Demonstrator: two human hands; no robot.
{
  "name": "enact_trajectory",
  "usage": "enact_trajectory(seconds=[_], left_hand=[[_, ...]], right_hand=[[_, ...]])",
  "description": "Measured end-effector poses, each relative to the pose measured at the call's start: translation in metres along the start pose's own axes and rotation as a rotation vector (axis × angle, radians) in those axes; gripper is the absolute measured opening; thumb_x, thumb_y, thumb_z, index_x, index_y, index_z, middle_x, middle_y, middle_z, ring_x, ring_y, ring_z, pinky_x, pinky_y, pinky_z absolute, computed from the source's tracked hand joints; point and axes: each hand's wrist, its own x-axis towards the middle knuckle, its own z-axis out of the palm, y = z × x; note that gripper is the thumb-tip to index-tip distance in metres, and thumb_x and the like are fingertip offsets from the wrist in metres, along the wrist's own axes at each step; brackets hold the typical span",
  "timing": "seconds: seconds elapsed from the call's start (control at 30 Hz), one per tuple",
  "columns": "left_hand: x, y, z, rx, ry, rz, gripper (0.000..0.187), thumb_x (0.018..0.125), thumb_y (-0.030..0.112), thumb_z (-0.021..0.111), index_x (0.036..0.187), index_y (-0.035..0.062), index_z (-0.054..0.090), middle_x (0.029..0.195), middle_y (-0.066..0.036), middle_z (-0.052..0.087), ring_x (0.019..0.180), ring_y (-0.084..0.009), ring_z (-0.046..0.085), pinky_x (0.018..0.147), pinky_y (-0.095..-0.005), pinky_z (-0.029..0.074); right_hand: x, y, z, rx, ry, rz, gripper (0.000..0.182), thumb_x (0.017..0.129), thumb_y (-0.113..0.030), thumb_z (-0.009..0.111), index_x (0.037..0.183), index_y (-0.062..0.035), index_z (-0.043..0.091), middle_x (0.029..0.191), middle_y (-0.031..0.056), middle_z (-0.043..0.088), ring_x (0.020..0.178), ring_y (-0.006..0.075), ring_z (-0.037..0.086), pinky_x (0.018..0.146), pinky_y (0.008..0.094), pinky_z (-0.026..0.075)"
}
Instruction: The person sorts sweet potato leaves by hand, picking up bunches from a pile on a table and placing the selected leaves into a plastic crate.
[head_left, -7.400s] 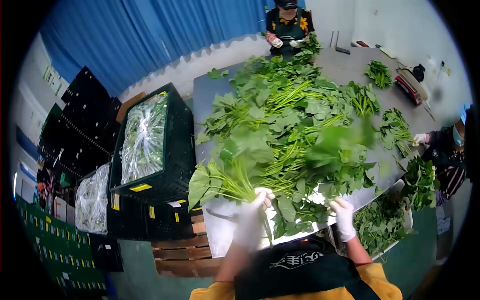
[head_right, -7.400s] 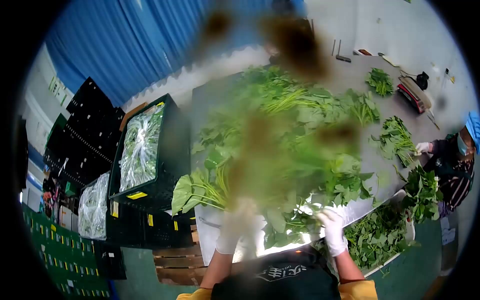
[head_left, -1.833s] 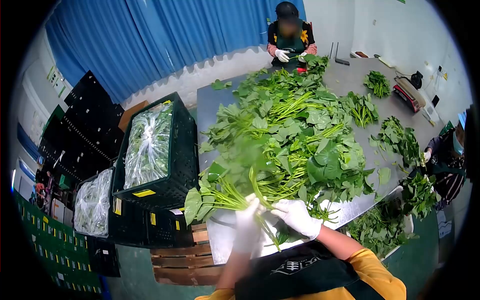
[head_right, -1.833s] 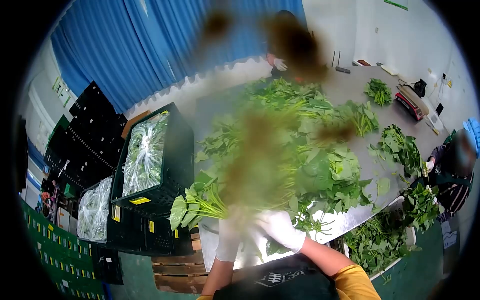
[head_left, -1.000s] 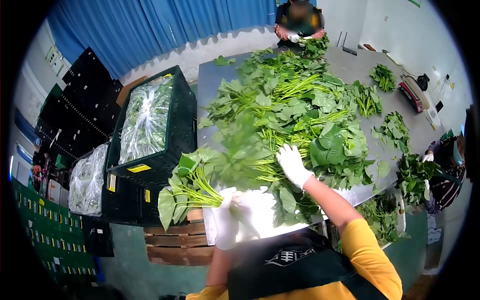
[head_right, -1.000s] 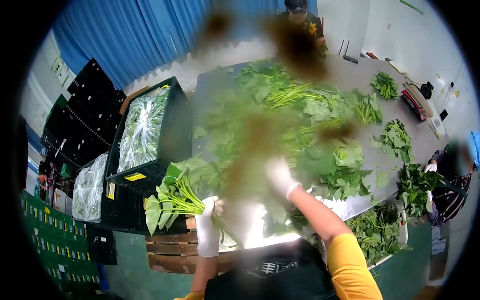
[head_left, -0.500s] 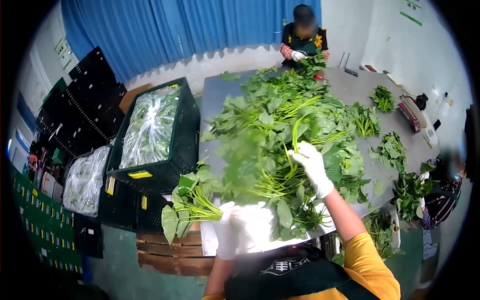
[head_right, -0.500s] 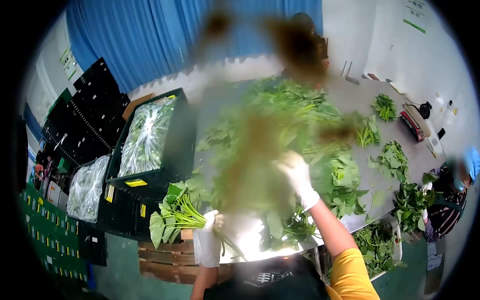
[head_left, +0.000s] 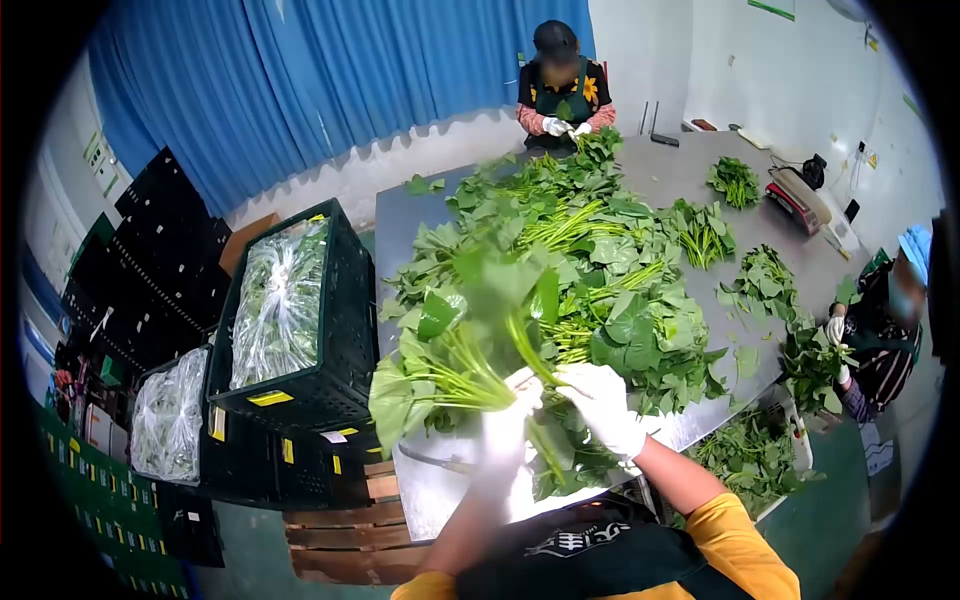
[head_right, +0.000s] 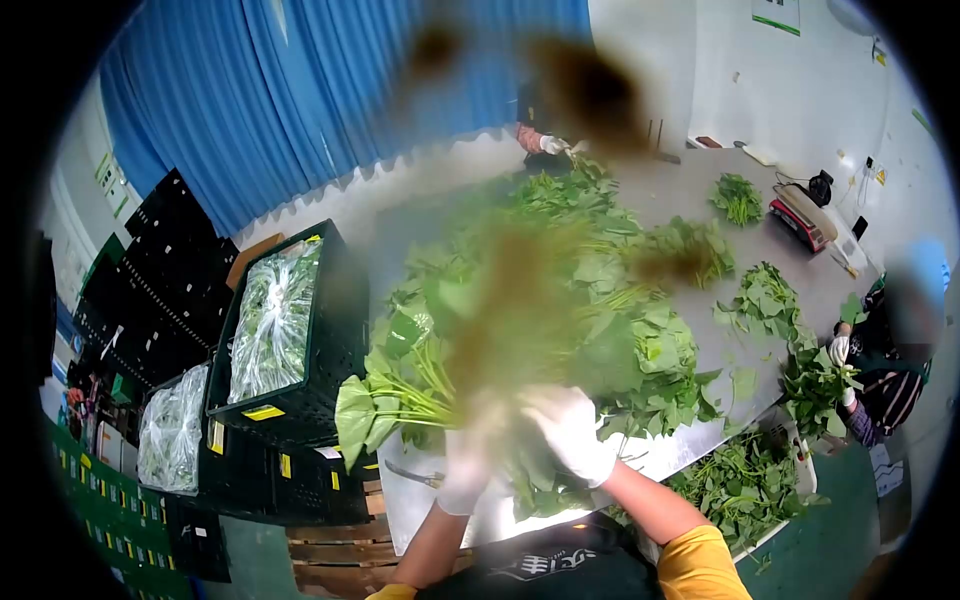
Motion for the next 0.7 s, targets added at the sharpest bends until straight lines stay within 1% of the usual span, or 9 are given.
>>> enact_trajectory(seconds=[0.13, 0.23, 0.33, 0.43, 0.5, 0.57, 0.6, 0.63, 0.7], left_hand=[[0.001, -0.006, 0.006, 0.086, -0.068, -0.06, 0.015, 0.084, 0.006, 0.065, 0.099, 0.0027, 0.063, 0.084, -0.001, 0.06, 0.076, -0.0087, 0.053, 0.068, -0.0227, 0.041], [0.001, -0.023, 0.004, 0.013, -0.138, -0.111, 0.012, 0.084, 0.007, 0.066, 0.096, 0.0038, 0.063, 0.084, -0.001, 0.06, 0.076, -0.0089, 0.054, 0.069, -0.0227, 0.041], [-0.007, -0.032, 0.017, 0.07, -0.115, -0.144, 0.009, 0.085, 0.007, 0.065, 0.093, 0.0053, 0.063, 0.084, 0.0, 0.06, 0.075, -0.0086, 0.053, 0.069, -0.0228, 0.041], [-0.003, -0.04, 0.012, 0.129, -0.118, -0.047, 0.004, 0.088, 0.01, 0.061, 0.089, 0.0061, 0.06, 0.081, -0.001, 0.061, 0.072, -0.0083, 0.053, 0.064, -0.0234, 0.041], [0.024, -0.057, -0.024, -0.159, -0.045, -0.22, 0.004, 0.09, 0.011, 0.057, 0.093, 0.0083, 0.057, 0.084, -0.002, 0.061, 0.073, -0.0089, 0.053, 0.068, -0.0267, 0.046], [0.007, 0.022, -0.002, -0.23, -0.009, -0.182, 0.009, 0.091, 0.012, 0.056, 0.1, 0.0106, 0.055, 0.088, -0.003, 0.061, 0.074, -0.009, 0.052, 0.073, -0.0334, 0.053], [0.011, 0.023, -0.019, -0.166, -0.066, -0.157, 0.013, 0.091, 0.016, 0.057, 0.103, 0.0122, 0.054, 0.094, -0.004, 0.062, 0.077, -0.0094, 0.053, 0.075, -0.0407, 0.056], [0.012, 0.024, -0.026, -0.155, -0.061, -0.153, 0.013, 0.091, 0.016, 0.057, 0.103, 0.0122, 0.054, 0.094, -0.004, 0.062, 0.077, -0.0094, 0.053, 0.075, -0.0407, 0.056], [0.015, 0.027, -0.037, -0.116, -0.082, -0.174, 0.014, 0.09, 0.017, 0.058, 0.103, 0.0131, 0.055, 0.094, -0.003, 0.062, 0.078, -0.0099, 0.053, 0.073, -0.0402, 0.056]], right_hand=[[-0.012, -0.008, -0.006, -0.08, -0.029, 0.042, 0.02, 0.077, -0.016, 0.068, 0.096, -0.0108, 0.071, 0.098, 0.0063, 0.068, 0.083, 0.0237, 0.061, 0.075, 0.0326, 0.044], [-0.025, -0.005, -0.016, 0.06, -0.029, 0.079, 0.021, 0.077, -0.011, 0.068, 0.097, -0.0059, 0.071, 0.098, 0.0092, 0.067, 0.086, 0.0221, 0.062, 0.078, 0.031, 0.046], [-0.048, -0.004, -0.02, 0.585, 0.136, 0.455, 0.02, 0.079, 0.001, 0.061, 0.097, 0.004, 0.068, 0.099, 0.0126, 0.067, 0.094, 0.0191, 0.061, 0.084, 0.0271, 0.047], [-0.074, -0.008, -0.052, 0.522, 0.28, 0.658, 0.017, 0.084, -0.005, 0.058, 0.095, 0.0009, 0.069, 0.099, 0.0091, 0.066, 0.091, 0.0161, 0.06, 0.083, 0.0271, 0.046], [-0.115, 0.022, -0.078, 0.659, 0.579, 0.757, 0.02, 0.088, -0.011, 0.056, 0.099, 0.0004, 0.068, 0.1, 0.0068, 0.066, 0.089, 0.0143, 0.059, 0.083, 0.0285, 0.045], [-0.155, 0.041, -0.118, 0.653, 0.805, 1.024, 0.027, 0.089, -0.016, 0.057, 0.108, 0.0017, 0.064, 0.1, 0.0051, 0.065, 0.092, 0.0131, 0.058, 0.085, 0.0287, 0.044], [-0.188, 0.06, -0.132, 0.612, 0.866, 1.037, 0.03, 0.089, -0.017, 0.058, 0.111, 0.0021, 0.062, 0.097, 0.0042, 0.065, 0.088, 0.0134, 0.059, 0.082, 0.029, 0.046], [-0.23, 0.083, -0.146, 0.571, 0.926, 1.048, 0.033, 0.088, -0.018, 0.06, 0.115, 0.0025, 0.06, 0.095, 0.0032, 0.065, 0.084, 0.0137, 0.06, 0.078, 0.0293, 0.048], [-0.349, 0.163, -0.169, 0.041, 0.63, 1.153, 0.044, 0.083, -0.019, 0.067, 0.119, 0.0042, 0.057, 0.095, 0.0075, 0.066, 0.078, 0.0181, 0.063, 0.074, 0.0332, 0.05]])
